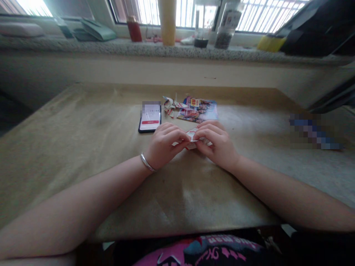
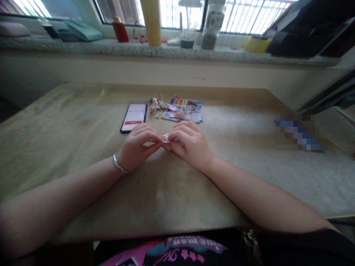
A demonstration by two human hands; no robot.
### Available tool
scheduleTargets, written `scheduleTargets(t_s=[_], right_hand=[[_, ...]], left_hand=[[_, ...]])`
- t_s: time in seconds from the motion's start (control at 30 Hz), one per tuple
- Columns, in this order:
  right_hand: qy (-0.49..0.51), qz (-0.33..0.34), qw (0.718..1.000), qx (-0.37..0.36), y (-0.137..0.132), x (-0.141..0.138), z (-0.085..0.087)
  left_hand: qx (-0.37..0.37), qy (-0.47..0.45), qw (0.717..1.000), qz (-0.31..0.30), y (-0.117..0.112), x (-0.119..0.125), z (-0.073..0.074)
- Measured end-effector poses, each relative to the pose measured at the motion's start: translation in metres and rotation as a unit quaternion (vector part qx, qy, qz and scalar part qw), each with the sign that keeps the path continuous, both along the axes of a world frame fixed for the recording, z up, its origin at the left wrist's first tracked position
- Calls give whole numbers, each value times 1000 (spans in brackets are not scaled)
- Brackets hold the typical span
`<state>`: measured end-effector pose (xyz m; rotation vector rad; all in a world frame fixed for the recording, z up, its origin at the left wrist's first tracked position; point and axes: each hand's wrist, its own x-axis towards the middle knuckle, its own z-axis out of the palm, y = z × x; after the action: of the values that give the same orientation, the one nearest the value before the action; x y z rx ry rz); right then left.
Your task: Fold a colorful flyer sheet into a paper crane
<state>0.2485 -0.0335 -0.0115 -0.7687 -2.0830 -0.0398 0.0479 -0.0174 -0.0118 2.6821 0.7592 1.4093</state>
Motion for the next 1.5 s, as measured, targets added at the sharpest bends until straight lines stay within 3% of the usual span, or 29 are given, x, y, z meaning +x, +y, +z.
scheduleTargets(t_s=[0.43, 0.63, 0.8, 1.07, 1.5], right_hand=[[33, -22, 999, 0, 3, 2, 0], [14, -16, 999, 46, 3, 4, 1], [1, -20, 999, 42, 6, 4, -1], [-1, -15, 999, 37, 2, 1, 0], [2, 8, 1000, -15, -2, -2, 4]], left_hand=[[-27, -43, 998, 38, 8, -5, -5], [33, 4, 997, 64, 12, -8, -4], [17, 28, 996, 80, 15, -7, -7], [18, 13, 999, 24, 6, -2, -4], [14, 36, 999, 13, 1, -1, 1]])
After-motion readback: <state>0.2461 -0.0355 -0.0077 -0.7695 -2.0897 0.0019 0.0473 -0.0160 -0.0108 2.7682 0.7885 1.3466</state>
